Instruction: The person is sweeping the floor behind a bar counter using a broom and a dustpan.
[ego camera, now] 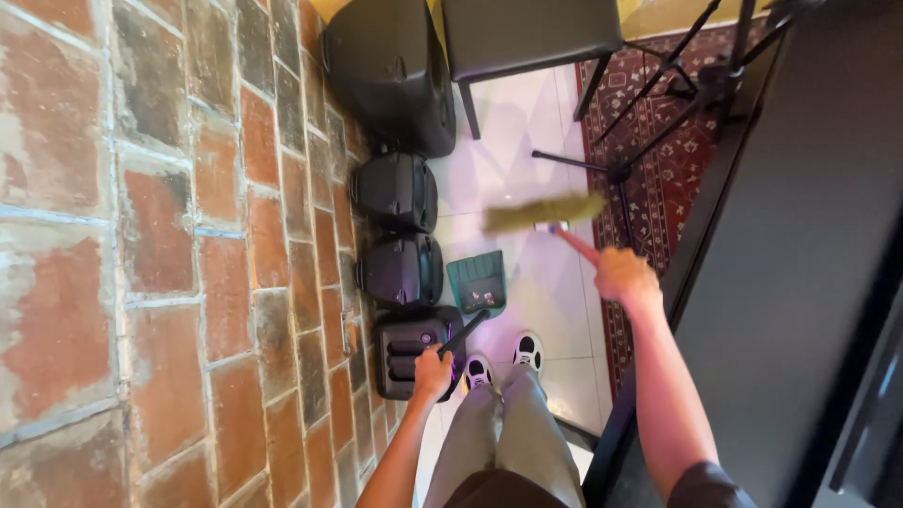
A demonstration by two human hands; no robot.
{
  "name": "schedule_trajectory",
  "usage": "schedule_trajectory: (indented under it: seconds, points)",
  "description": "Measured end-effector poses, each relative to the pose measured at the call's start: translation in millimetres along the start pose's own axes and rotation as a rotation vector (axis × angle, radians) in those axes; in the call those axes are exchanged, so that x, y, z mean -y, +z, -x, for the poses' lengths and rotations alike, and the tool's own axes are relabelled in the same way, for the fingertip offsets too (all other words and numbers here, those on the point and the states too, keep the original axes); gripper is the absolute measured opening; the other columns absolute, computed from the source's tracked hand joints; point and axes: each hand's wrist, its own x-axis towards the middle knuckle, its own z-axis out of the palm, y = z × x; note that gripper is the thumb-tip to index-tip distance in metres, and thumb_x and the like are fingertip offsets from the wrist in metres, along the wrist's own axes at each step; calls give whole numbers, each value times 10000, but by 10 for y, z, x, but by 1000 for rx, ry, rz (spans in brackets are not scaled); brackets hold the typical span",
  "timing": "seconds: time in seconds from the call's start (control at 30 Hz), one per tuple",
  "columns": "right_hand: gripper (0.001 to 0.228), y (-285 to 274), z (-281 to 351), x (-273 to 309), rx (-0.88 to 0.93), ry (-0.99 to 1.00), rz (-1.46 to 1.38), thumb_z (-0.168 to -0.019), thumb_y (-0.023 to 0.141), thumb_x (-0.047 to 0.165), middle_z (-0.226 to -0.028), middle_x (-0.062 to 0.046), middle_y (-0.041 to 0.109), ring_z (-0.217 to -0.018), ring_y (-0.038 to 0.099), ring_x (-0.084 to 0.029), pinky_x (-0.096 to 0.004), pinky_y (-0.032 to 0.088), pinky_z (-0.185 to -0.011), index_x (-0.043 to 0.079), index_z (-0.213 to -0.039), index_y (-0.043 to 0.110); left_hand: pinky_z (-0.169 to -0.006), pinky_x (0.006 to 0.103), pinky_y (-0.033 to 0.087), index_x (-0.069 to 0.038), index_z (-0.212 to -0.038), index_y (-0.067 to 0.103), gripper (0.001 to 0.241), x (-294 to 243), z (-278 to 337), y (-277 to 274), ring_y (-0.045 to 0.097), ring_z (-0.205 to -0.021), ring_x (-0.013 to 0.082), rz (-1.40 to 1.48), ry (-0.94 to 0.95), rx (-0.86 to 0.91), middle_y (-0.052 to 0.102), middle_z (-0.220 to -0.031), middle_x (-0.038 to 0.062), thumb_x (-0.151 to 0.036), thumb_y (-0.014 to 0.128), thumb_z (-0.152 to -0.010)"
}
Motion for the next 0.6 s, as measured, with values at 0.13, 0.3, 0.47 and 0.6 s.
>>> schedule_trajectory:
  seconds: [0.13, 0.3, 0.47, 0.6]
  points:
    - [361, 40, -448, 349, -41, -42, -15, -968, 587, 184, -1279, -305, 666, -1228, 639, -468, -529, 527, -1045, 13, -1278, 655, -906, 457, 570, 6, -1203, 703, 427, 137, -27, 52, 725, -1009, 405, -11, 144, -85, 732, -1021, 279, -281, 654, -891]
    - [395, 667, -1573, 888, -89, -158, -34, -921, 606, 224, -1281, -290, 643, -1201, 626, -463, -518, 522, -1014, 20, -1253, 668, -864, 476, 573, -48, -1263, 692, 421, -158, 246, -209, 737, -972, 410, 37, -5, 45, 728, -974, 302, -257, 579, -916]
    - [354, 1750, -2210, 1156, -65, -172, 66, -979, 540, 237, -1276, -232, 692, -1192, 672, -415, -498, 549, -1013, 76, -1249, 702, -872, 505, 560, -15, -1248, 669, 406, 259, 209, -90, 688, -999, 462, 36, 120, -13, 690, -990, 335, -233, 628, -908]
    - [370, 2478, -2062, 1124, -34, -153, 96, -1040, 447, 262, -1281, -211, 674, -1188, 666, -414, -525, 559, -979, 92, -1279, 672, -848, 535, 550, -36, -1152, 712, 304, 245, 367, -255, 690, -980, 463, 43, 79, 71, 708, -949, 306, -205, 610, -920]
